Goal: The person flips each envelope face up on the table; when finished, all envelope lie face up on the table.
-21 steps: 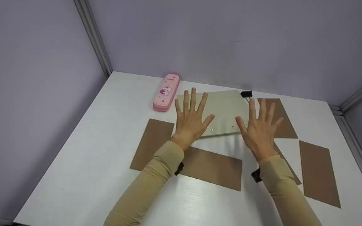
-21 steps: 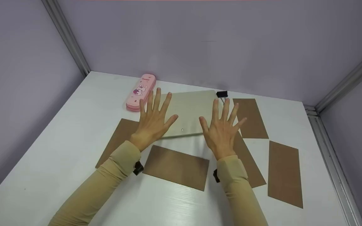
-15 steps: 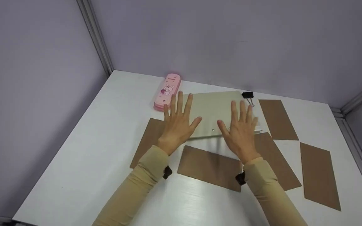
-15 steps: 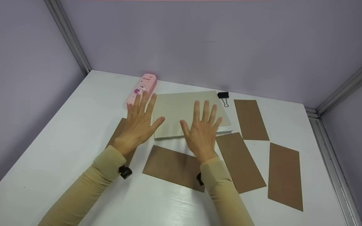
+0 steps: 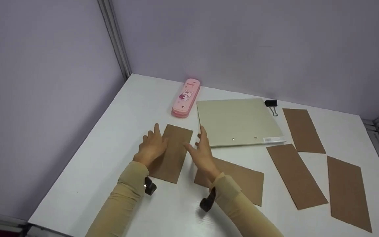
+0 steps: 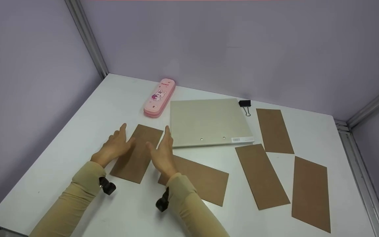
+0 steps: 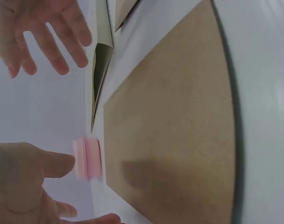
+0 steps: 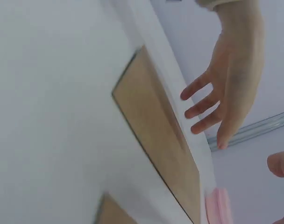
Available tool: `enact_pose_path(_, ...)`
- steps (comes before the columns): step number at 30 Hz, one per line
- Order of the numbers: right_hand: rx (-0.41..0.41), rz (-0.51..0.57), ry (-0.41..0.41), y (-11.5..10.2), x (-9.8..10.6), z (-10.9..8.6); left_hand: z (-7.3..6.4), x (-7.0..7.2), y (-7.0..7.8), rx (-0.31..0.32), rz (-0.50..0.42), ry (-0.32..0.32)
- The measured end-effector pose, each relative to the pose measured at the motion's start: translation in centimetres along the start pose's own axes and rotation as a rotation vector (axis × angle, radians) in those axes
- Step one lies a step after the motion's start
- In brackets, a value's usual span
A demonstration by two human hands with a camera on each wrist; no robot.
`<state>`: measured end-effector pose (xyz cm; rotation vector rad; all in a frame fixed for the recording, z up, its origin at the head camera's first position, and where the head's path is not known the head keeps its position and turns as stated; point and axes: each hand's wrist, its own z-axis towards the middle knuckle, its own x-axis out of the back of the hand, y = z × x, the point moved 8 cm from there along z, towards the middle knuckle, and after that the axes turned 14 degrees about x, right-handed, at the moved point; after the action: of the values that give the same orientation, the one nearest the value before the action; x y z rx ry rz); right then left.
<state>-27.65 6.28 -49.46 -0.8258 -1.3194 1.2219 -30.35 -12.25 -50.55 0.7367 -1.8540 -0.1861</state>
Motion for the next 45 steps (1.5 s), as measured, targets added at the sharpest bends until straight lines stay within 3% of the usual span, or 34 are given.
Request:
enact_pose_path(4,-0.192,0.193,0.030,1.4,-1.8,-0.6,0.4,-0.5,-1.0,0.029,-0.090,-0.080)
enact_pose_path(7,-0.276,0.290,0.033,1.7,-2.7,-0.9,0.6,-0.7,-0.9,0.022,-0.164,-0.122)
enact_pose_path(12,-0.299,0.340,0.026,1.8,-3.1,-1.1,1.2,-0.7,-1.0,0.040,-0.209,-0.118)
enact_pose_path(18,-0.314,0.356,0.057,2.4,-3.2,-0.8,1.8,-0.6,-1.5,0.005,-0.196,-0.094)
enact_pose_path(24,-0.321,0.344,0.060,2.5,-3.1,-0.5,1.4,0.9,-1.3,-0.037,-0.344,-0.074)
enact_pose_path(28,-0.317,0.394,0.029,2.1,-3.0,-0.4,-0.3,2.1,0.4,-0.132,-0.425,-0.004)
enact_pose_path(34,-0.242,0.493,-0.033,-0.3,-2.6,-0.1,-4.6,3.1,4.6,-0.322,-0.472,0.128)
enact_pose_path(41,-0.151,0.603,0.066,-3.7,-1.2,0.0,-8.9,2.5,8.7,-0.491,-0.257,0.360)
enact_pose_path(45,-0.120,0.654,0.147,-4.5,-0.1,0.1,-9.8,2.1,9.5,-0.586,-0.252,0.383)
